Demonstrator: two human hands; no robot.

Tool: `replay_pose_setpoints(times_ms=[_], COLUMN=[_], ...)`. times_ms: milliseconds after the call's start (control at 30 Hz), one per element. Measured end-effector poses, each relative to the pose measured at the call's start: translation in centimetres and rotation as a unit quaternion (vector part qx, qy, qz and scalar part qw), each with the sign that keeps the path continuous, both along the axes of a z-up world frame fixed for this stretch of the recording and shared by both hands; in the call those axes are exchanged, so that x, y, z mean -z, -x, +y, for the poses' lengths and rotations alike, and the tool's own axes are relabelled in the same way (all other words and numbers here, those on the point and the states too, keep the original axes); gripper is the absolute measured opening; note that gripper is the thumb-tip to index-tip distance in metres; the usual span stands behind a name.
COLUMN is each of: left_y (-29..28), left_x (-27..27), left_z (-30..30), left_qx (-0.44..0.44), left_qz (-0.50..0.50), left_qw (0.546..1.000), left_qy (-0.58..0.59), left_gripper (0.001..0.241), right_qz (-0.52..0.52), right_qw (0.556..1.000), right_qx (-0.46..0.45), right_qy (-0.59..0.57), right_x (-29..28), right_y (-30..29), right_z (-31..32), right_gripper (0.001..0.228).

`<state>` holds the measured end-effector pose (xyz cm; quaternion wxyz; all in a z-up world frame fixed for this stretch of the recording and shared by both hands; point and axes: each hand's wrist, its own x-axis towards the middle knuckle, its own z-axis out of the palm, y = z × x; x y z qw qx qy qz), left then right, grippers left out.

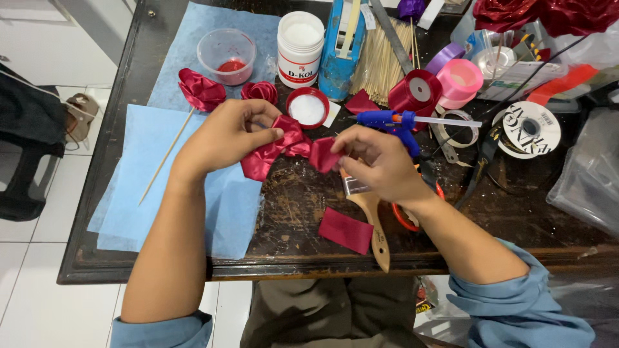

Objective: The person folds a strip of red satin ribbon into a rose shape, using a hot glue gun to secure the folds. They then measure and cut a piece of ribbon using a ruler and scissors.

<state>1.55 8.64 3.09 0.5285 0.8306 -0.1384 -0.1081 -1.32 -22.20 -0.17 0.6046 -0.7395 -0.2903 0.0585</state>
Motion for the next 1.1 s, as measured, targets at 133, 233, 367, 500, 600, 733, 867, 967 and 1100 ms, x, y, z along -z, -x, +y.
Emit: replay_pose_setpoints(times_ms=[133,233,367,500,600,733,867,967,1100], left_y=[0.1,0.2,0.3,0.5,-0.1,-0.2,0.6,1.9,2.3], left_x=[0.8,0.9,1.6,2.5,4.3,4.9,3.7,1.7,0.8], left_z=[-1.1,-2.2,-3.5,-5.0,-5.0,-5.2,-5.8,-6.4,-6.5], left_qx=[0.008,0.0,-0.001,-0.012,-0.012,-0.004,0.011,0.014,0.018], left_qz=[-0.025,-0.024,-0.001,-0.016,-0.027,-0.02,-0.024,-0.028,-0.032], left_qw=[1.0,0.998,0.985,0.982,0.983,0.983,0.981,0.98,0.98], left_qy=[0.012,0.066,0.174,0.19,0.18,0.185,0.191,0.195,0.197], left_gripper=[0.025,0.023,0.04,0.043,0.037,0.035,0.04,0.04,0.039], right_qz=[-0.014,-0.034,-0.02,-0.001,0.03,0.043,0.053,0.056,0.06], right_qw=[0.996,0.982,0.969,0.961,0.963,0.965,0.965,0.966,0.968], right_qx=[0.043,0.103,0.126,0.162,0.156,0.152,0.159,0.165,0.175], right_qy=[-0.07,-0.155,-0.21,-0.224,-0.219,-0.207,-0.204,-0.192,-0.172], right_x=[-1.0,-0.2,-1.9,-1.2,-0.6,-0.5,-0.2,-0.4,0.0], right_y=[0.3,0.0,0.9,0.5,-0.5,-0.5,-0.5,-0.2,-0.3], right_z=[0.4,0.0,0.3,0.1,-0.6,-0.3,-0.2,0.0,0.1], right_gripper=[0.024,0.013,0.037,0.021,0.017,0.016,0.013,0.011,0.013])
